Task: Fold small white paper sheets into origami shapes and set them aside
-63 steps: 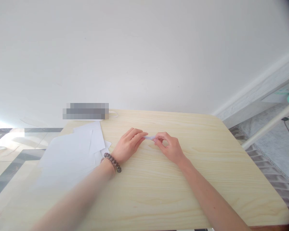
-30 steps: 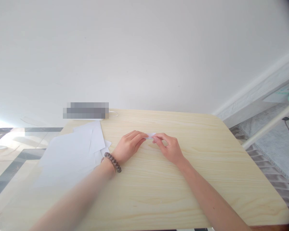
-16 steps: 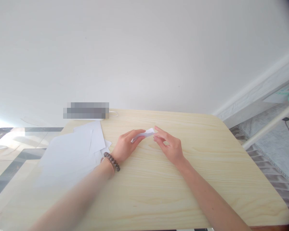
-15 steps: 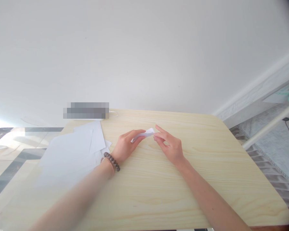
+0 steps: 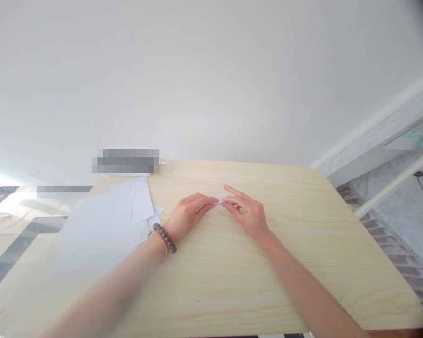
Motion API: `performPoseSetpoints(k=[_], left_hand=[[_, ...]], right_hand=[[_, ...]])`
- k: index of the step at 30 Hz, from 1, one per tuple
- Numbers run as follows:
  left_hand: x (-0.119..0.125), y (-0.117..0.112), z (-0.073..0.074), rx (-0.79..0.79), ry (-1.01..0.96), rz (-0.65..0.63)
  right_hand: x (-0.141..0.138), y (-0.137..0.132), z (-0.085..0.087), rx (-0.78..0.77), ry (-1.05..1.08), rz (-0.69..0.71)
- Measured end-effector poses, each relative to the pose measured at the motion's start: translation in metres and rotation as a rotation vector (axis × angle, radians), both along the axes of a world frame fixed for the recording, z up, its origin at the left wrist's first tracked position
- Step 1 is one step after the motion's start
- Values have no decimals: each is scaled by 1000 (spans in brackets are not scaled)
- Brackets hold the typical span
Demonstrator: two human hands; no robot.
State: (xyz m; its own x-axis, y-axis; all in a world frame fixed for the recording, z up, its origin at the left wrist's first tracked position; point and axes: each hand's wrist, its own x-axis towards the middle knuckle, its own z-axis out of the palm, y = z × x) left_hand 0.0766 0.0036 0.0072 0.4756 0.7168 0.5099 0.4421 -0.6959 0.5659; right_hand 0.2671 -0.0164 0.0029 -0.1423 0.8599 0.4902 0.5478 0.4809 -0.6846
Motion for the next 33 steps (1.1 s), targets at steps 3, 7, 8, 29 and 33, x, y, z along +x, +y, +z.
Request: performPoseSetpoints(k=[3,7,8,29,33], left_hand=[[0,1,-1,28,4,-10],[0,1,-2,64,37,-16],[0,1,-2,70,47,-11],[0,2,-4,-35,136,203],[-2,4,-3,72,190,192]], right_hand=[[1,0,2,2,-39,4],[1,1,4,-37,-77,31],[0,1,4,-43,-83,33],[5,4,-2,35,23,-51],[7,5,-1,17,15,-27]])
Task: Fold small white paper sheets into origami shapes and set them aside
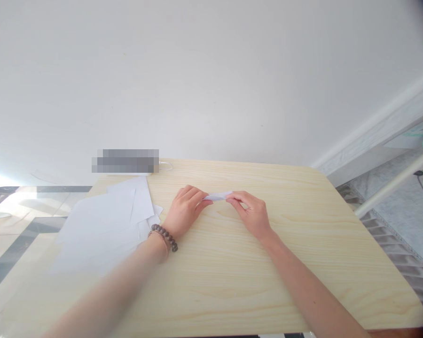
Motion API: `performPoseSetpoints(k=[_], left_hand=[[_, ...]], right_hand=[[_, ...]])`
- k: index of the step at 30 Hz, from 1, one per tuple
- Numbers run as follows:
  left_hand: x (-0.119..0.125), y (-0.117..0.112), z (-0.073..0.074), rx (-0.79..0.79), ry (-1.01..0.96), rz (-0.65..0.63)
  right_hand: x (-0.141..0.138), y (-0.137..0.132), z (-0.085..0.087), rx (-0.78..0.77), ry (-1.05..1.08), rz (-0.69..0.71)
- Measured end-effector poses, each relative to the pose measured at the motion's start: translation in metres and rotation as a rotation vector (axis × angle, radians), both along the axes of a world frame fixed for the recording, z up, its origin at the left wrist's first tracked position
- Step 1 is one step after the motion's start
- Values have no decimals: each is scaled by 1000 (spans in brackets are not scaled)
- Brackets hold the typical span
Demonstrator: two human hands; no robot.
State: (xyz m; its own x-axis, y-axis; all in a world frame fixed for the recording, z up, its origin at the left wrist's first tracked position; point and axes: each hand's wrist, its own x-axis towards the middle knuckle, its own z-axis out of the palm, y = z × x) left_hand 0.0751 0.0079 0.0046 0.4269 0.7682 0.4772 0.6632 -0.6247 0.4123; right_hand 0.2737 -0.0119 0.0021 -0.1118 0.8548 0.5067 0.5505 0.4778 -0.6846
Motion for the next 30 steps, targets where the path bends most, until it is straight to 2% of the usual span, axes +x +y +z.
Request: performPoseSetpoints(k=[4,6,9,11,15,25,30], left_hand=[[0,1,1,-10,-37,-39],[1,0,1,-88,-54,-27],[2,-3,1,-239,-133,69],[3,-5,2,-327,-203,71],[2,-5,6,-434,-274,40],[9,-10,20,-730,-388,-36],[0,-2,25,-931,-321,-35]], right_hand=[[0,-1,0,-26,13,0],[-1,-1,0,-72,48,-22],[-2,-3,0,-153,119,-77],[-3,-3,0,-171,134,-105],[-2,-2,0,-110,103,-81],[-2,-4,-4,105,-74,102],[-3,-5,-1,148,-97,216]])
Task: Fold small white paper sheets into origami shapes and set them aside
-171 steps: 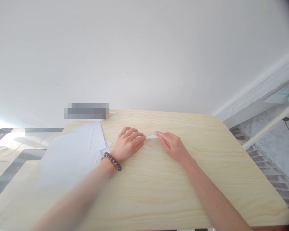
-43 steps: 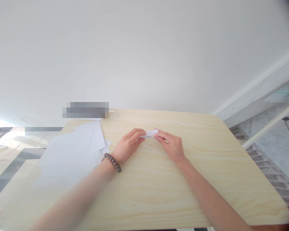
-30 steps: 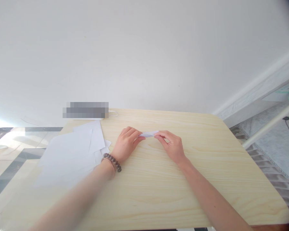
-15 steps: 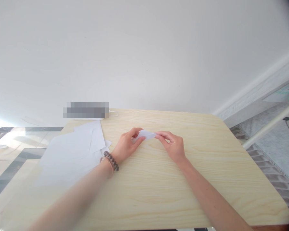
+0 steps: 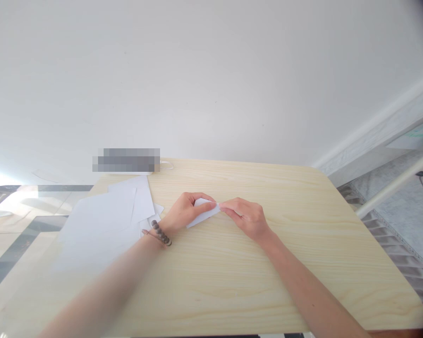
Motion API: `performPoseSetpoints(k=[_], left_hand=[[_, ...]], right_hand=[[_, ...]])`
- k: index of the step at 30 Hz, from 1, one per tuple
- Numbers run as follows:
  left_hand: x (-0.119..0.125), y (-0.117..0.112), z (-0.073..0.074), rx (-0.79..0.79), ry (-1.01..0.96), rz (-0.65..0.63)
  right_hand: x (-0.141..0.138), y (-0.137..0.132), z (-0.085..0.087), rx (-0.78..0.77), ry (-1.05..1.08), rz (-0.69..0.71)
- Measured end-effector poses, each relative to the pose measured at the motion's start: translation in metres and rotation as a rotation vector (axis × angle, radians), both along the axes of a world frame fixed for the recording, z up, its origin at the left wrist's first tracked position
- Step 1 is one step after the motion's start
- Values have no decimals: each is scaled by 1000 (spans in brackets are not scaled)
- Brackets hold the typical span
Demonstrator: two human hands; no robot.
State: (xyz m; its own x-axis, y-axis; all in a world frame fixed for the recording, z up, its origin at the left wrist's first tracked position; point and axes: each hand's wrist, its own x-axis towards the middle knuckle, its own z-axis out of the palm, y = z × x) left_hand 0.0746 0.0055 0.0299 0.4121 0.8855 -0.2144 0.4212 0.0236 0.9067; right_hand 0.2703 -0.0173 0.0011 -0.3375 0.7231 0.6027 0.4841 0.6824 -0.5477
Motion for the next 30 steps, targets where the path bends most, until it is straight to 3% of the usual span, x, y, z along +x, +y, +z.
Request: performPoseSetpoints(k=[8,17,23,30], left_hand=[[-8,7,2,-27,-68,-146],[-5,3,-1,34,-14,-106],[0,-1,-6,127,-3,-111],[2,-4,-7,154,5,-124]], right_hand=[[-3,-4,5,-50,-59,68],[-8,-5,7,-238,17,17],[-8,-3,8,-302,-179,59],[-6,-1,9,-401,-211,121]])
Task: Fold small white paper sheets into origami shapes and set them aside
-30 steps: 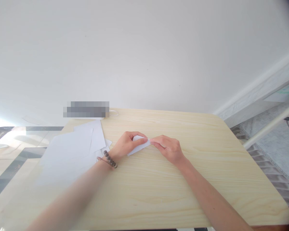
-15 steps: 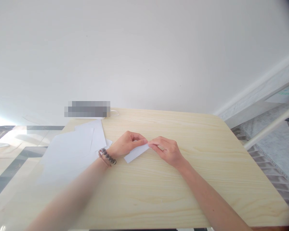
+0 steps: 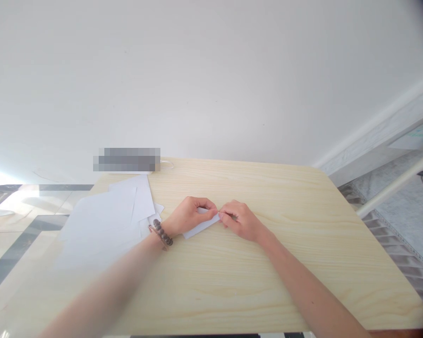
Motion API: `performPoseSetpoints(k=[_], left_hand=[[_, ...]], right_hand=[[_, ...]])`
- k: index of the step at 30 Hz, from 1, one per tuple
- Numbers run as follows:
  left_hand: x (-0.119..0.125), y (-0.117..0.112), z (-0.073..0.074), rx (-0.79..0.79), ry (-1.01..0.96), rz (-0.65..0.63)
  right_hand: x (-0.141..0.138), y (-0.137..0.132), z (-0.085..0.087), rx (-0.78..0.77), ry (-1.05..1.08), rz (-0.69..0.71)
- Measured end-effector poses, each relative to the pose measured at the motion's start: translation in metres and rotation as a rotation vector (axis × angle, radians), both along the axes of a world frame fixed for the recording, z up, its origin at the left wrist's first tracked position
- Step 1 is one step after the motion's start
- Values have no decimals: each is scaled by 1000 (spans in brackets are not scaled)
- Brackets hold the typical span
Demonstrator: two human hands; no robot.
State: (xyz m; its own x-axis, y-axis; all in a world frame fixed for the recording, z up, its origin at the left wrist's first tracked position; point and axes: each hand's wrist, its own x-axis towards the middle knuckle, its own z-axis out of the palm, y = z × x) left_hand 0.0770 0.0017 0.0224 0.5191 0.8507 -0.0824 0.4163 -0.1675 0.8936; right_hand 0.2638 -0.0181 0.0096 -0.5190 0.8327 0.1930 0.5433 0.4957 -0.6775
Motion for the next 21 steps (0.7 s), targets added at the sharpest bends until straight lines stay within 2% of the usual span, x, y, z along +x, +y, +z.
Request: performPoseSetpoints(k=[5,11,21], left_hand=[[-1,1,2,0,18,-26],[-1,1,3,5,-5,-32],[-2,2,3,8,-9,-35]], right_hand=[[3,0,5,-92,21,76],[1,-2,5,-70,26,11],[1,-2,6,-78,20,5]])
